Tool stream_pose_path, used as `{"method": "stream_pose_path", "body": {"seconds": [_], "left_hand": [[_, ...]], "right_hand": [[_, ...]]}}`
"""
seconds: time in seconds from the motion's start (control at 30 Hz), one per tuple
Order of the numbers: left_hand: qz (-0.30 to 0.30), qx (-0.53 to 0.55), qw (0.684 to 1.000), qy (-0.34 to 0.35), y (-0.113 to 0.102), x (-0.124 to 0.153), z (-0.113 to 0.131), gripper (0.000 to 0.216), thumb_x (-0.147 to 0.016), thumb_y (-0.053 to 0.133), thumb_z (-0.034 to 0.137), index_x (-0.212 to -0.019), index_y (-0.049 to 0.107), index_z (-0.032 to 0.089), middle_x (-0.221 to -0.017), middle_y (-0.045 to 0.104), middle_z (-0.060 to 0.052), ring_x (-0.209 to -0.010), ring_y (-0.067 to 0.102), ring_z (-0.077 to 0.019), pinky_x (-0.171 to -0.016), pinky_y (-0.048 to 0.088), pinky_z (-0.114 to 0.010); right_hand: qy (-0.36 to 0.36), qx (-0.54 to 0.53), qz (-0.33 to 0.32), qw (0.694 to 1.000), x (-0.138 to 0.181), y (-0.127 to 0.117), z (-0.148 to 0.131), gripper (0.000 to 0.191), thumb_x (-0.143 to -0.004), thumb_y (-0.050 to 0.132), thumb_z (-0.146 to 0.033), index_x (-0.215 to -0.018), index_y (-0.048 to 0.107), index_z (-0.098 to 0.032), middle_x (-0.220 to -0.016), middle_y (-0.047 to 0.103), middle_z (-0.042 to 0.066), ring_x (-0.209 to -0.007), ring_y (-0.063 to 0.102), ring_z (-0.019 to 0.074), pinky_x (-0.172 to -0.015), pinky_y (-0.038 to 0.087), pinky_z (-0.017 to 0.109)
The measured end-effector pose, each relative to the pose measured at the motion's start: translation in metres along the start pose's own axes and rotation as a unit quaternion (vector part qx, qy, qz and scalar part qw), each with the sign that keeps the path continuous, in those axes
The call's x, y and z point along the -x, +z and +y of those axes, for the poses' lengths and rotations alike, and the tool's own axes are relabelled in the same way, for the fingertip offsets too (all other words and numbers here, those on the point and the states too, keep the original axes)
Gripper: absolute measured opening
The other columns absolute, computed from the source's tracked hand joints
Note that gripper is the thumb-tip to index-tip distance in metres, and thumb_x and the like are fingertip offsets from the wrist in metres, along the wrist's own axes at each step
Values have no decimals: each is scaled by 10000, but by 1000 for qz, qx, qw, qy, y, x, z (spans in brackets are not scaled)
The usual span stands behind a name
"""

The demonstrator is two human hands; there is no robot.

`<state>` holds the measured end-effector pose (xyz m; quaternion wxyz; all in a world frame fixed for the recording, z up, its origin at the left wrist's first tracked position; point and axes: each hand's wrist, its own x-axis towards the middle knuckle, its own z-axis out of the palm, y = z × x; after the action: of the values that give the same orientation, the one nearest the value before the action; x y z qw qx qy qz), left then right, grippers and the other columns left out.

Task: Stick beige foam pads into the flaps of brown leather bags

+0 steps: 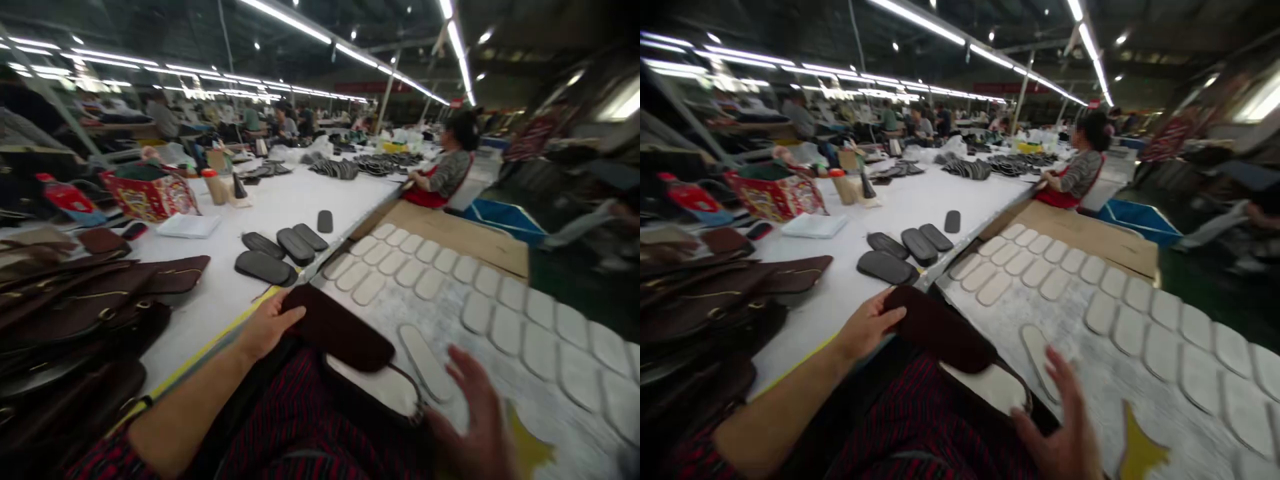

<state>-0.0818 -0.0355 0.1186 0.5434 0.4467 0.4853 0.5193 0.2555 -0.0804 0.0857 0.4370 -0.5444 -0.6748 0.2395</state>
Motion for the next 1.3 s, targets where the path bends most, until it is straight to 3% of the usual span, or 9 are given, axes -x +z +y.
{"method": "stream_pose_path", "body": {"seconds": [0.07,0.17,0.23,0.3,0.5,0.63,0.93,1.17,1.3], "left_hand": [[-60,83,992,-74,30,22,-24,371,-719,634,336,-1055,558,199,-917,654,-48,-794,625,-219,-726,507,-361],[-56,121,982,-135,51,42,-56,277,-753,600,353,-985,566,206,-902,637,-37,-802,609,-183,-731,498,-310],[-60,93,980,-164,52,44,-71,237,-781,558,383,-936,570,204,-825,617,-15,-742,589,-149,-679,497,-269],[-71,19,979,-188,48,41,-83,257,-787,524,428,-885,585,198,-734,583,3,-649,557,-133,-567,487,-237],[-41,-234,957,-163,44,15,-100,313,-751,524,474,-752,624,177,-493,518,37,-426,498,-120,-437,390,-217],[-22,-276,944,-180,46,-2,-103,333,-715,546,495,-700,610,168,-447,511,37,-392,496,-123,-428,379,-218],[-33,-346,921,-175,39,-15,-106,356,-694,548,514,-630,583,166,-448,489,53,-393,425,-96,-459,327,-226],[-35,-380,915,-131,33,-24,-108,344,-674,584,488,-566,583,161,-546,555,24,-560,497,-127,-540,342,-230],[-46,-354,922,-151,34,-25,-107,320,-691,574,463,-583,572,162,-503,518,41,-498,465,-110,-513,339,-227]], "right_hand": [[85,-107,-147,980,10,10,-3,866,-598,742,-303,-1352,324,-221,-1291,453,132,-1095,488,309,-897,400,421],[213,-192,-376,881,24,18,-1,477,-607,721,-285,-1068,620,-213,-974,650,62,-841,589,257,-703,456,308],[276,-211,-439,829,35,16,7,243,-677,656,-327,-875,678,-187,-796,665,27,-685,580,202,-598,425,258],[315,-215,-412,828,43,11,20,246,-717,606,-392,-800,673,-171,-740,655,21,-635,558,178,-576,408,248],[369,-125,-198,899,39,13,48,396,-720,528,-571,-772,617,-189,-581,599,11,-456,501,145,-465,386,250],[385,-64,-203,898,29,21,57,470,-727,474,-613,-886,587,-185,-423,518,-21,-366,435,136,-391,332,240],[386,-86,-157,905,19,30,57,427,-728,502,-542,-949,551,-181,-410,457,-66,-358,418,112,-369,312,208],[391,-83,-151,904,18,34,62,348,-719,511,-531,-790,542,-191,-522,498,-49,-382,437,99,-388,357,213],[394,-84,-150,903,18,33,71,364,-711,523,-538,-798,535,-185,-539,485,-50,-392,442,102,-397,378,219]]}}
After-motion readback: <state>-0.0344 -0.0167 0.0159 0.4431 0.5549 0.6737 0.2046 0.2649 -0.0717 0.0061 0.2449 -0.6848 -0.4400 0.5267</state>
